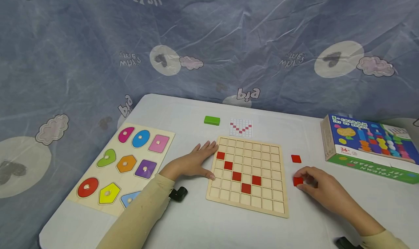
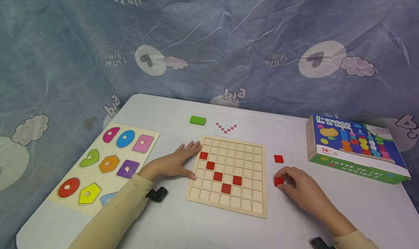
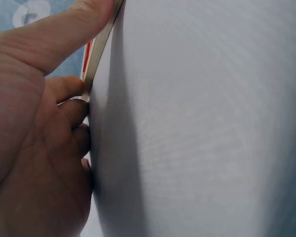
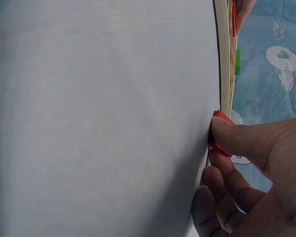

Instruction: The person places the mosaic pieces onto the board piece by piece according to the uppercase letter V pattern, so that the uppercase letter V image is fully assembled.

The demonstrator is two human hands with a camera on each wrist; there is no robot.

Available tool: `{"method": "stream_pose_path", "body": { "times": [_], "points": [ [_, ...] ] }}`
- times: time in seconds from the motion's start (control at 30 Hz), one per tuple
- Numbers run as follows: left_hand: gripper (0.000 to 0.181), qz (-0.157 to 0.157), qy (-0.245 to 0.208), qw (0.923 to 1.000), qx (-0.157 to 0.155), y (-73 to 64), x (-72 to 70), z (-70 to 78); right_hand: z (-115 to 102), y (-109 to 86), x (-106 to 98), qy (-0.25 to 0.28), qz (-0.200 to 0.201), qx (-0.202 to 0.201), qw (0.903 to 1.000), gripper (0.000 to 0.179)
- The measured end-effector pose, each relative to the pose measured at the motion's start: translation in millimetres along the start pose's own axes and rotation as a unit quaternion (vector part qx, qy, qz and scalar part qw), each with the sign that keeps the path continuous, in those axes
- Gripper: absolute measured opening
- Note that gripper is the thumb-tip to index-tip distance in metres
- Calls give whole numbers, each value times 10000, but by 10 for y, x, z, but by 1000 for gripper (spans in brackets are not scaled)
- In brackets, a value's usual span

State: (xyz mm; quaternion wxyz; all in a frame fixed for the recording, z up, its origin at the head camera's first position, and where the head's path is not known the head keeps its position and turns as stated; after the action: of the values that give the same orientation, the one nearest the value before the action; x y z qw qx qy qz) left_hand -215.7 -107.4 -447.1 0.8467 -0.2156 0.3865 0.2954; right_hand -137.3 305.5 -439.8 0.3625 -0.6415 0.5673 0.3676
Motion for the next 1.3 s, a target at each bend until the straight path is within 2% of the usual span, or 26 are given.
{"method": "stream_pose_path", "body": {
  "times": [0.33,0.7,0.97,1.3],
  "points": [
    [115,16,-28,10000,5,-5,1,-2,3,-22,4,73,29,-57,10000,30],
    [115,-17,12,10000,-45,10,6,-11,-22,-21,-8,254,339,-192,9989,28],
    [115,1,28,10000,-32,10,12,-12,-121,-29,-9,524,548,-280,9967,22],
    [115,-8,21,10000,-64,5,-7,14,-299,12,54,751,586,-319,9949,23]
  ]
}}
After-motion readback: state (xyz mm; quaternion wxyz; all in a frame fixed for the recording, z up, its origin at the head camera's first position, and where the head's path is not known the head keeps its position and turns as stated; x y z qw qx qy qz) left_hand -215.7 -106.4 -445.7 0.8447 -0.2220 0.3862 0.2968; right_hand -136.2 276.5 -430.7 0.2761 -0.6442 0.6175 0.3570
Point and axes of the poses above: each hand's wrist, its own y-axis towards the middle knuckle, its own x-axis out of the palm, z = x × y, the point moved 1 cm from there along y, towards the middle knuckle, and after that the axes turned 10 degrees about x, right-handed, at the moved point
